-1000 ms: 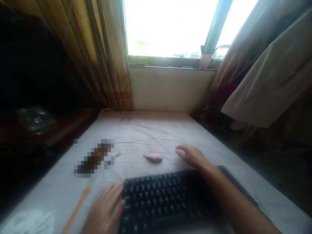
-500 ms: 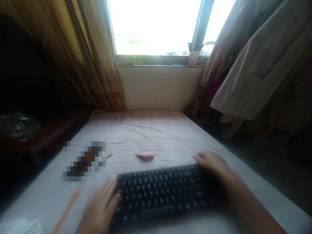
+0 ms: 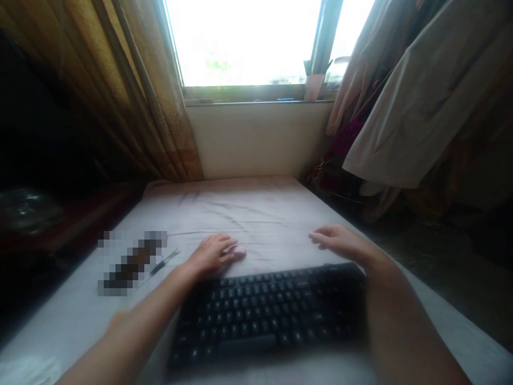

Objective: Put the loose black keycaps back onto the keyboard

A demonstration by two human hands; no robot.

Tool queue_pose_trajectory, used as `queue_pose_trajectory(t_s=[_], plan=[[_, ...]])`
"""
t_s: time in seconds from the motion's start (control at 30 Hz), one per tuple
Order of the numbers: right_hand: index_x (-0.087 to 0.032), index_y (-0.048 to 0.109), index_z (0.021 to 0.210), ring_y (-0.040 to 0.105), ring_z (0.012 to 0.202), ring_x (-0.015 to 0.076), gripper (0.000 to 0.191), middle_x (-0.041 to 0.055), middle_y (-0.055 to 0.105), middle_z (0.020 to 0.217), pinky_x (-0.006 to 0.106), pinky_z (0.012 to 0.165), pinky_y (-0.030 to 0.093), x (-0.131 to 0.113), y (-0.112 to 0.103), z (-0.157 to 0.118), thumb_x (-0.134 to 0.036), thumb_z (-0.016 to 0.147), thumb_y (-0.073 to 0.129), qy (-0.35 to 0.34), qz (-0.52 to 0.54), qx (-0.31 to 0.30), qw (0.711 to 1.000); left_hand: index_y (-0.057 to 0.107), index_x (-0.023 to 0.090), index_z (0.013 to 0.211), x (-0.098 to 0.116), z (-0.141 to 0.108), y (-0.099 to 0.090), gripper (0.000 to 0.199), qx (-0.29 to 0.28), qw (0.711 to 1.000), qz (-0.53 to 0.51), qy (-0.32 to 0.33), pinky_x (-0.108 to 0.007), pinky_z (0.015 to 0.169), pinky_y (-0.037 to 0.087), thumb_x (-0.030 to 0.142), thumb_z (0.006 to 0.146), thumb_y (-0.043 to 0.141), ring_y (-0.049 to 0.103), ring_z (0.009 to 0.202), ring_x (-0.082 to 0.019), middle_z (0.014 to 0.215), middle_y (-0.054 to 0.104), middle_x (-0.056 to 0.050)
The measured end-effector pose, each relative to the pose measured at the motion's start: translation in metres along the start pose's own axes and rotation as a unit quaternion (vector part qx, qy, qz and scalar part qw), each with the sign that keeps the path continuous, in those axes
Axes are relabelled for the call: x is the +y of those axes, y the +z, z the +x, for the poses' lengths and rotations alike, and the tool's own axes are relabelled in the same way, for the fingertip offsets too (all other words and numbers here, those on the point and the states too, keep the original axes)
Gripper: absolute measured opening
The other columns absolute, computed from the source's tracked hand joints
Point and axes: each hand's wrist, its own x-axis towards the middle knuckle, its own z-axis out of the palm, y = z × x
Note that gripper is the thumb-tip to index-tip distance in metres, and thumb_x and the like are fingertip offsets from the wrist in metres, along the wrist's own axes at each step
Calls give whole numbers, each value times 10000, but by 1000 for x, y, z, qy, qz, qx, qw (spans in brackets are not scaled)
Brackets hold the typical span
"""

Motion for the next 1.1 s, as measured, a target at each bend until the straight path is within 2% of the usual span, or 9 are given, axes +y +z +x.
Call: queue_pose_trajectory(t_s=[0.17, 0.3, 0.43, 0.5, 0.57, 0.7, 0.8, 0.97, 1.1], plan=[[-138, 744, 986, 696, 828, 216, 367, 96, 751, 874, 260, 722, 495, 7, -10, -7, -405, 920, 501, 1, 19, 8, 1000, 594, 182, 1216, -3, 11, 5, 334, -20, 998, -60, -9, -437, 847, 556, 369, 939, 611, 641, 1008, -230, 1221, 618, -91], [-145, 747, 988, 695, 833, 227, 376, 95, 750, 874, 284, 738, 502, 5, -13, -11, -416, 897, 502, 2, 20, 8, 1000, 600, 185, 1203, -12, -5, -4, 319, 9, 996, -74, -57, -427, 837, 559, 371, 944, 604, 644, 988, -221, 1206, 625, -89], [-159, 750, 978, 702, 842, 243, 400, 86, 759, 880, 298, 735, 509, -2, -12, -13, -439, 874, 484, -11, -3, 3, 1000, 605, 178, 1188, -24, -50, -15, 288, 68, 990, -57, -112, -418, 849, 543, 351, 962, 566, 654, 968, -210, 1138, 658, -74], [-171, 755, 963, 705, 833, 250, 408, 74, 765, 863, 305, 729, 511, -6, -11, -14, -464, 852, 493, -24, -17, -5, 1000, 658, 239, 1067, -31, -81, -21, 209, 95, 984, -29, -145, -336, 889, 505, 272, 964, 479, 652, 983, -181, 1069, 693, -24], [-174, 758, 953, 705, 838, 261, 421, 76, 770, 876, 317, 733, 512, -9, -10, -14, -484, 828, 502, -42, -29, -14, 999, 670, 249, 892, -37, -111, -26, 227, 119, 975, 7, -185, -310, 803, 504, 266, 929, 447, 666, 901, -186, 964, 704, -3], [-172, 757, 970, 695, 895, 284, 472, 97, 771, 962, 346, 781, 514, -12, -4, -13, -526, 807, 490, -84, -40, -28, 995, 634, 240, 818, -44, -156, -27, 200, 164, 955, 72, -237, -291, 624, 470, 325, 890, 468, 662, 735, -197, 828, 668, -10], [-171, 753, 993, 687, 930, 299, 508, 110, 766, 1007, 364, 804, 510, -13, 1, -13, -557, 799, 488, -101, -49, -41, 993, 607, 235, 808, -45, -171, -14, 235, 193, 949, 100, -230, -293, 607, 479, 350, 918, 434, 649, 686, -194, 783, 638, -17], [-172, 747, 1031, 684, 957, 308, 518, 112, 761, 1042, 370, 822, 509, -23, 1, -20, -562, 808, 489, -109, -64, -68, 990, 624, 239, 976, -53, -178, 13, 236, 235, 951, 113, -164, -370, 883, 531, 263, 914, 397, 675, 945, -235, 974, 709, -67], [-176, 749, 1048, 678, 1002, 307, 488, 109, 756, 1083, 367, 853, 511, -29, -1, -23, -531, 826, 498, -108, -80, -74, 988, 644, 256, 973, -62, -182, 20, 272, 243, 957, 107, -117, -388, 941, 533, 180, 872, 402, 674, 1003, -237, 1017, 736, -50]])
